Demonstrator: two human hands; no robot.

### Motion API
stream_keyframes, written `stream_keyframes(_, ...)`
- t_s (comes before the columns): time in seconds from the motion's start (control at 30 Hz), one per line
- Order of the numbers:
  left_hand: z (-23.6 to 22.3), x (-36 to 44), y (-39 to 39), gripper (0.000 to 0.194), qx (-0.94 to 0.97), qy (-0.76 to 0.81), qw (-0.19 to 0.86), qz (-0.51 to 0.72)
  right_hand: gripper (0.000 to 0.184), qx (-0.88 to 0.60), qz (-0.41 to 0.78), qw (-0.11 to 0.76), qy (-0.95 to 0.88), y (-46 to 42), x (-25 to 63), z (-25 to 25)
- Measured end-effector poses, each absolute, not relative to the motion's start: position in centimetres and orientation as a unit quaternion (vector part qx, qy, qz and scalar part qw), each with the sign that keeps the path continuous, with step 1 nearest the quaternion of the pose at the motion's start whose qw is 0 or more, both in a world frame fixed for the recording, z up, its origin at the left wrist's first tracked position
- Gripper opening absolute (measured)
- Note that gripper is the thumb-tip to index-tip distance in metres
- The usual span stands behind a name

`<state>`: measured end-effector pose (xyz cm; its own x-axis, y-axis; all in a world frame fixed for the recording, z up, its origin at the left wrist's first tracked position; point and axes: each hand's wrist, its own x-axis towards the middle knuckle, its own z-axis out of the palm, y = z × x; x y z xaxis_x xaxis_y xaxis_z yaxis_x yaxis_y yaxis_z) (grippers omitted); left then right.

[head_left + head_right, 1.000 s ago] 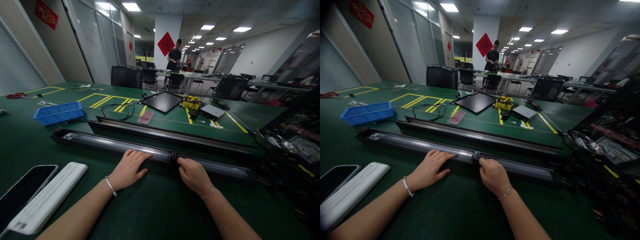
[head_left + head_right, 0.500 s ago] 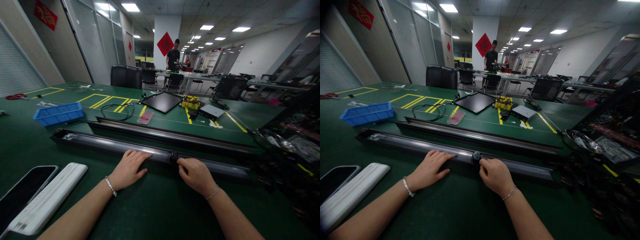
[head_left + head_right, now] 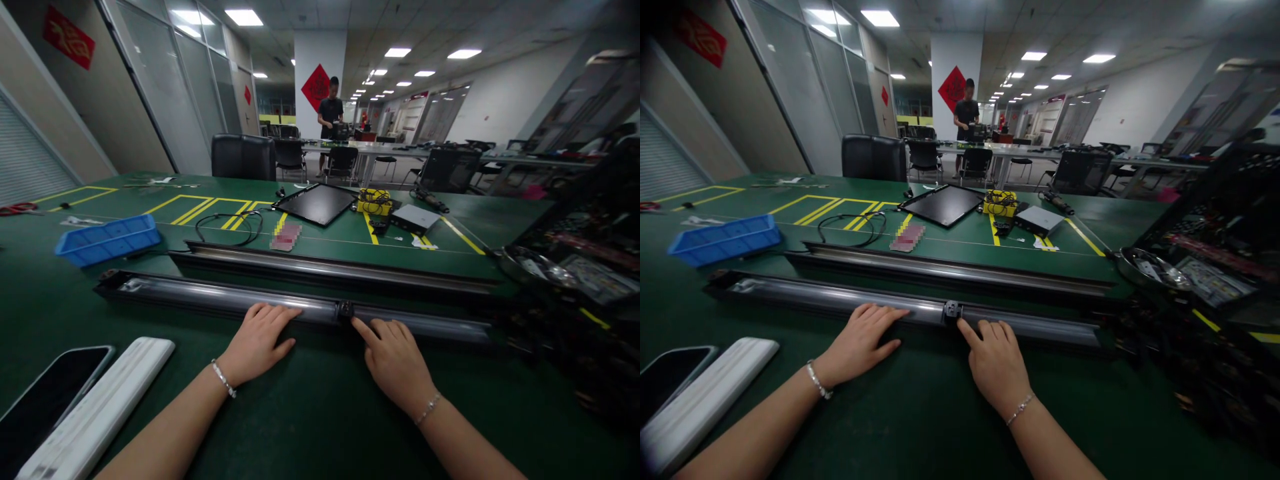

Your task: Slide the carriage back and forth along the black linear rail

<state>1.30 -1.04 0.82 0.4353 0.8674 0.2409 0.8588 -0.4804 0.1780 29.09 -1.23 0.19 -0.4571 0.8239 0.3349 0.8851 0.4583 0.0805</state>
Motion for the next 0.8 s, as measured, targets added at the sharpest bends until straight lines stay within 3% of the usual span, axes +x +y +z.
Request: stream_keyframes(0.8, 0.7, 1.09, -0.88, 0.047, 0.849, 0.51, 0.006, 0.14, 0.042, -0.502, -0.039, 0.125, -0.855, -0.19, 29.29, 0.68)
